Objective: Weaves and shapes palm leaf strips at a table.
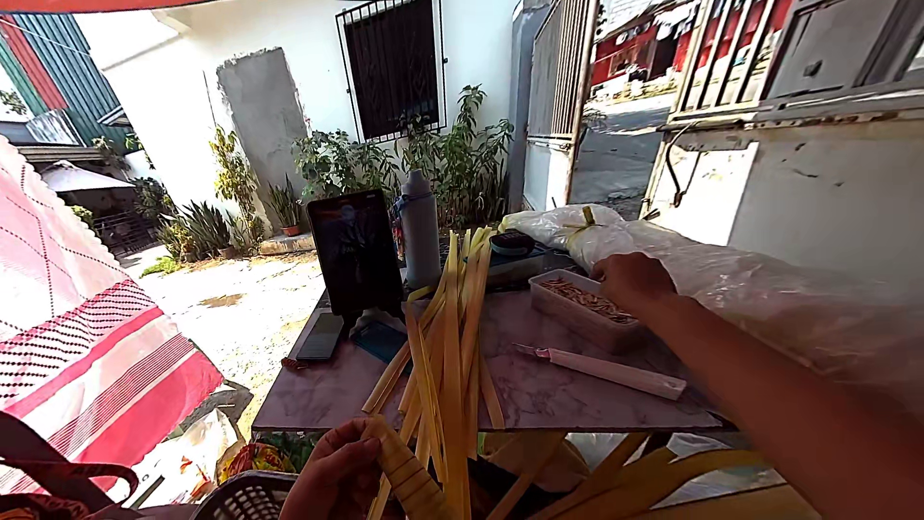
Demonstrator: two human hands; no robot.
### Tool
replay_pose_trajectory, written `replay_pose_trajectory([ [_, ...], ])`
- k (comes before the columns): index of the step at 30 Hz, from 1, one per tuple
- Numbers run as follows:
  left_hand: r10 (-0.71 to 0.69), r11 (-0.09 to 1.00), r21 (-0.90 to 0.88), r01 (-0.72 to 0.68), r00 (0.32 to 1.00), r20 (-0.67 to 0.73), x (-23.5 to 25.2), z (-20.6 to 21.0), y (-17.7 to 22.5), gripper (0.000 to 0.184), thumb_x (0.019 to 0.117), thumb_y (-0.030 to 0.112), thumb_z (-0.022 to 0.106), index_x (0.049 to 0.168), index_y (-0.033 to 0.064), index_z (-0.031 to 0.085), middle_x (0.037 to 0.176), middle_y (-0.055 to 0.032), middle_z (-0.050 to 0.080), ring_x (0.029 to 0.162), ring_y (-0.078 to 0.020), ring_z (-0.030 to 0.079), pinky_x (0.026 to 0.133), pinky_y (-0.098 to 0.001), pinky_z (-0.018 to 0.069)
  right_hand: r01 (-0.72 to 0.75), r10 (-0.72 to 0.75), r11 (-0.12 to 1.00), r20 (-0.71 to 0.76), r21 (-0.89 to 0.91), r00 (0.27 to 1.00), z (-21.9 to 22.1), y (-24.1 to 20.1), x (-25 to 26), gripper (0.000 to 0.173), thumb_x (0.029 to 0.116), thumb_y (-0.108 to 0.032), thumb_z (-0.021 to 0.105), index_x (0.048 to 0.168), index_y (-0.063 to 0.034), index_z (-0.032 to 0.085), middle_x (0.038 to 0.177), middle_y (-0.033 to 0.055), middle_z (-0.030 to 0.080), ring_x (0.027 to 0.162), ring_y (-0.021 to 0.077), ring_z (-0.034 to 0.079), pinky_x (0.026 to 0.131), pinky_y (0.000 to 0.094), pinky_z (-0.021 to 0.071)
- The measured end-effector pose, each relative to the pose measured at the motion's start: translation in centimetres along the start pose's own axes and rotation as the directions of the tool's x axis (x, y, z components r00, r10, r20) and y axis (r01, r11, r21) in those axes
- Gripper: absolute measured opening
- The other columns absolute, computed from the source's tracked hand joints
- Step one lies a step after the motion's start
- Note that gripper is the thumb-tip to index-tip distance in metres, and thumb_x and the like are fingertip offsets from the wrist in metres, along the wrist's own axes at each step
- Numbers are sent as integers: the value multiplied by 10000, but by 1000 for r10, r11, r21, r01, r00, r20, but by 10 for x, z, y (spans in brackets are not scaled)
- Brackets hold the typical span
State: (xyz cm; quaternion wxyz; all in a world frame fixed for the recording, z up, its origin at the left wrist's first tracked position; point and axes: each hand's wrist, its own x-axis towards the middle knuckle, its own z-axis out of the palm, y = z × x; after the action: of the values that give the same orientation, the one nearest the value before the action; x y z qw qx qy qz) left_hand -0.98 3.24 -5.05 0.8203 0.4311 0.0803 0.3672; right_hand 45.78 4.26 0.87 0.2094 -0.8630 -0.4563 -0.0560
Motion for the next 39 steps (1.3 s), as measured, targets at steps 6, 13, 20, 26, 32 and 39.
replay_pose_trajectory([
  [6,-14,1000,-21,15,997,79,3,2,-4,96,900,85,727,979,112,776,794,19,722,616,18,640,576,-122,526,-14,13,1000,37,7,999,15,17,7,162,968,25,618,1040,156,682,1116,403,639,1126,590,593,907,732,441],
  [13,-36,999,-19,39,993,109,3,4,-10,93,906,95,721,973,120,780,776,34,716,602,29,626,564,-118,516,12,-8,996,-50,86,999,7,4,-10,171,941,77,619,1083,138,692,1095,408,642,1107,608,589,891,741,435],
  [20,-25,1000,-8,29,958,286,-3,15,-13,102,940,110,693,1011,123,766,785,57,708,610,57,600,561,-97,482,363,-269,805,-257,470,928,-15,-77,-99,146,934,27,695,1068,82,707,913,222,714,837,336,691,810,519,540],
  [26,-4,999,-31,14,955,297,-7,23,-18,120,945,93,687,1033,99,769,807,46,720,642,48,621,594,-105,501,85,-522,-137,-145,987,840,-2,-137,-219,147,887,18,699,939,-108,755,786,4,747,707,46,709,678,188,599],
  [32,38,999,-39,-29,960,278,-15,22,-15,137,940,93,688,1043,95,779,871,18,743,686,27,650,633,-116,523,239,-536,-188,-304,952,787,33,-159,-258,80,928,-262,728,919,-184,741,1024,-78,669,969,-30,637,808,120,549],
  [39,75,997,-52,-62,951,298,-13,22,-25,149,953,98,679,1069,102,773,900,17,750,742,17,669,692,-132,538,588,-482,-17,-522,809,704,49,-160,-258,219,1056,-307,525,960,-114,560,865,-30,568,810,-27,596,739,106,522],
])
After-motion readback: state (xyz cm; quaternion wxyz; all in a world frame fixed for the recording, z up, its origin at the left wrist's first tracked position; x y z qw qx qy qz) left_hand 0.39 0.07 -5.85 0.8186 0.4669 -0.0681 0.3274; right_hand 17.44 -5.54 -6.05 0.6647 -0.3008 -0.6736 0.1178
